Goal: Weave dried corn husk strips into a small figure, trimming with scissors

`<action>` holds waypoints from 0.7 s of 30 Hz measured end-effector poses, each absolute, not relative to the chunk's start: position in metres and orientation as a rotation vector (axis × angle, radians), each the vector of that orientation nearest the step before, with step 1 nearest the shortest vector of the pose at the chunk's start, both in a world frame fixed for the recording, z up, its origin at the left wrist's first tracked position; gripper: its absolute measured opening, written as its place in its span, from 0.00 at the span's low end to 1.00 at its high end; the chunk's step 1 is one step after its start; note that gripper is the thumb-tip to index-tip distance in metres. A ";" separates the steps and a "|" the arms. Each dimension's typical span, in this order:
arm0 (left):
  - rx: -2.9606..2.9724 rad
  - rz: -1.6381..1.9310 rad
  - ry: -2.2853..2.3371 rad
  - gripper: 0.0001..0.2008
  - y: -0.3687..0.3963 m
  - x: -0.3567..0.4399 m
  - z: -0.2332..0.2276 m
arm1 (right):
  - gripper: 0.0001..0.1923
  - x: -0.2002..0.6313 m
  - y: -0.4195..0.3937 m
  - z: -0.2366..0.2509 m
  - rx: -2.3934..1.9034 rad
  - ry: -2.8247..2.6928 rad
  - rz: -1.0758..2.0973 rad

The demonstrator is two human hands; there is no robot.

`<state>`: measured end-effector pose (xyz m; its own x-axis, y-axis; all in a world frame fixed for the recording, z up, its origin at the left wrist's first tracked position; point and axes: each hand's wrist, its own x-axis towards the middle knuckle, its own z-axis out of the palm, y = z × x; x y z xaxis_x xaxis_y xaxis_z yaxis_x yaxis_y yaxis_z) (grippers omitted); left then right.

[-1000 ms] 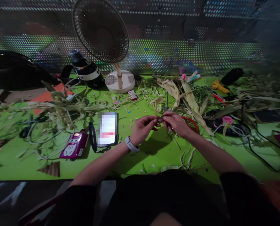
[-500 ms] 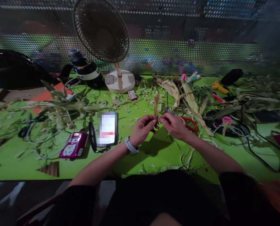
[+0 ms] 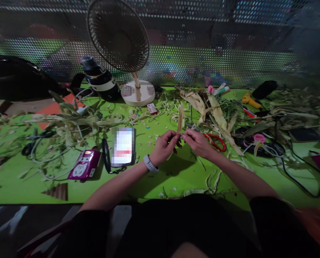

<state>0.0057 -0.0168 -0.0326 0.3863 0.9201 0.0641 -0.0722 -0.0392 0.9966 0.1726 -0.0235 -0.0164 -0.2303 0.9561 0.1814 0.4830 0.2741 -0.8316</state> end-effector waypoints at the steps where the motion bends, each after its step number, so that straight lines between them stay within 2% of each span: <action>1: 1.327 0.939 0.845 0.18 -0.016 0.006 -0.033 | 0.11 0.174 -0.021 -0.016 -1.302 -1.791 0.887; 3: 1.247 0.847 0.847 0.19 -0.017 0.007 -0.032 | 0.10 0.176 -0.018 -0.016 -1.284 -1.683 0.982; 9: 1.191 0.709 0.812 0.20 -0.020 0.009 -0.028 | 0.16 0.170 -0.018 -0.020 -1.252 -1.480 1.113; 14: 1.166 0.758 0.847 0.18 -0.016 0.008 -0.030 | 0.17 0.171 -0.019 -0.020 -1.306 -1.425 1.119; 21: 1.217 0.944 0.844 0.15 -0.012 0.005 -0.031 | 0.15 0.173 -0.020 -0.020 -1.313 -1.680 1.342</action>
